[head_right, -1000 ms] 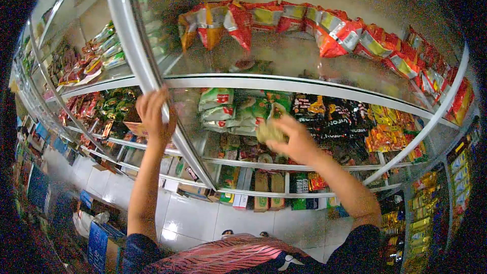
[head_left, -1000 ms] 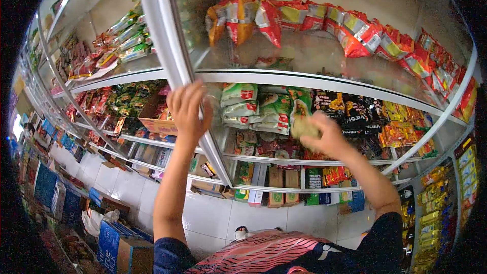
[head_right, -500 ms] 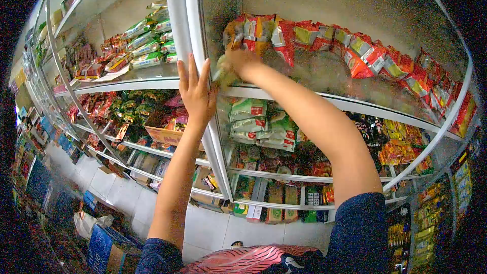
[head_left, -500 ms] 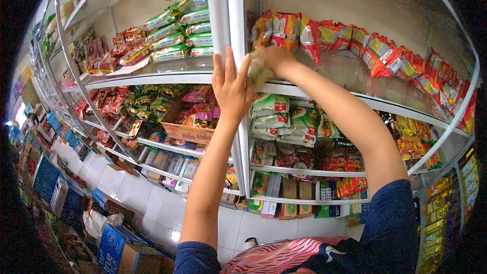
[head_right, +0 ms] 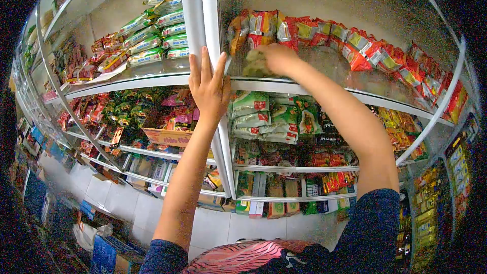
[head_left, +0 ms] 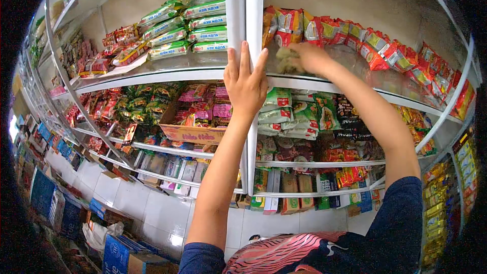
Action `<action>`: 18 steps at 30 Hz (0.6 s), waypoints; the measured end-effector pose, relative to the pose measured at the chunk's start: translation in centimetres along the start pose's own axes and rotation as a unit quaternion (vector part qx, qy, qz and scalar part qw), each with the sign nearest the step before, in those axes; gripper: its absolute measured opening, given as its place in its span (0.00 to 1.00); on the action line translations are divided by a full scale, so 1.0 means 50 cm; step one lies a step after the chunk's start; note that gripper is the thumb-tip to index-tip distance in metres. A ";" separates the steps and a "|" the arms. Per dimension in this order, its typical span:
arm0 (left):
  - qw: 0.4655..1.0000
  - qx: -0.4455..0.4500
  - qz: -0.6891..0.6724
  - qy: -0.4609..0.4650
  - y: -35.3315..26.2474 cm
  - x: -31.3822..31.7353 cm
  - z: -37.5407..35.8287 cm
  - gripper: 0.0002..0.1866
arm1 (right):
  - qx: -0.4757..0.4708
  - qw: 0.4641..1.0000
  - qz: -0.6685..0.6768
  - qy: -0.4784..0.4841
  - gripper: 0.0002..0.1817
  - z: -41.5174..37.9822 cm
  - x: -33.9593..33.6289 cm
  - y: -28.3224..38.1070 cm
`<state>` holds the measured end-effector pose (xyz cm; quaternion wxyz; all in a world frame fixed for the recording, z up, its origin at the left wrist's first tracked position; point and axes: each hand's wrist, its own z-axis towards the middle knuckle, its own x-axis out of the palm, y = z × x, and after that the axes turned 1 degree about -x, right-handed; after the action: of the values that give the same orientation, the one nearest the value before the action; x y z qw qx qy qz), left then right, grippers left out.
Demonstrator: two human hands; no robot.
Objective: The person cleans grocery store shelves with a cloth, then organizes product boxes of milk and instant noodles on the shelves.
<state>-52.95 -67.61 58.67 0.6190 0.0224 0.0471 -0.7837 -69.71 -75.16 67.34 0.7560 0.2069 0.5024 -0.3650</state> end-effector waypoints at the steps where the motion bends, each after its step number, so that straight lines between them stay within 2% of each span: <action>1: 1.000 0.011 0.006 0.009 0.002 -0.002 0.000 0.27 | 0.015 1.000 -0.021 -0.007 0.21 0.006 0.006 -0.010; 2: 1.000 0.014 0.001 0.008 0.002 -0.001 0.000 0.27 | 0.032 0.998 -0.044 -0.016 0.21 0.011 0.014 -0.017; 6: 1.000 0.016 -0.012 0.000 0.005 0.005 -0.004 0.28 | -0.002 0.998 -0.036 -0.047 0.22 -0.031 0.012 -0.017; 8: 0.999 0.018 -0.031 -0.005 0.012 0.006 -0.001 0.28 | -0.049 0.997 0.065 0.005 0.23 -0.085 -0.032 -0.026; 11: 0.999 0.039 -0.008 -0.017 0.017 0.011 -0.003 0.30 | 0.048 0.996 0.062 -0.033 0.24 -0.143 -0.035 -0.149; 12: 1.000 0.030 -0.009 0.005 0.013 0.001 -0.001 0.30 | 0.092 0.993 0.061 -0.048 0.25 -0.160 -0.033 -0.210; 14: 1.000 0.022 0.004 0.013 0.009 0.001 -0.002 0.30 | 0.197 0.978 -0.056 -0.051 0.24 -0.209 -0.049 -0.311; 15: 1.000 0.011 -0.004 0.021 0.005 -0.002 -0.002 0.30 | 0.192 0.977 -0.067 -0.064 0.22 -0.229 -0.040 -0.380; 16: 0.999 0.008 0.004 0.036 0.002 -0.005 -0.002 0.28 | 0.201 0.975 -0.073 -0.063 0.22 -0.241 -0.053 -0.363; 18: 1.000 -0.029 -0.001 0.004 -0.018 0.001 -0.012 0.28 | 0.249 0.961 -0.114 -0.036 0.22 -0.230 -0.074 -0.267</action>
<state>-53.85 -67.37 58.11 0.6188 0.0075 0.0723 -0.7822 -87.68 -74.70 66.73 0.6515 0.3166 0.3885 -0.5695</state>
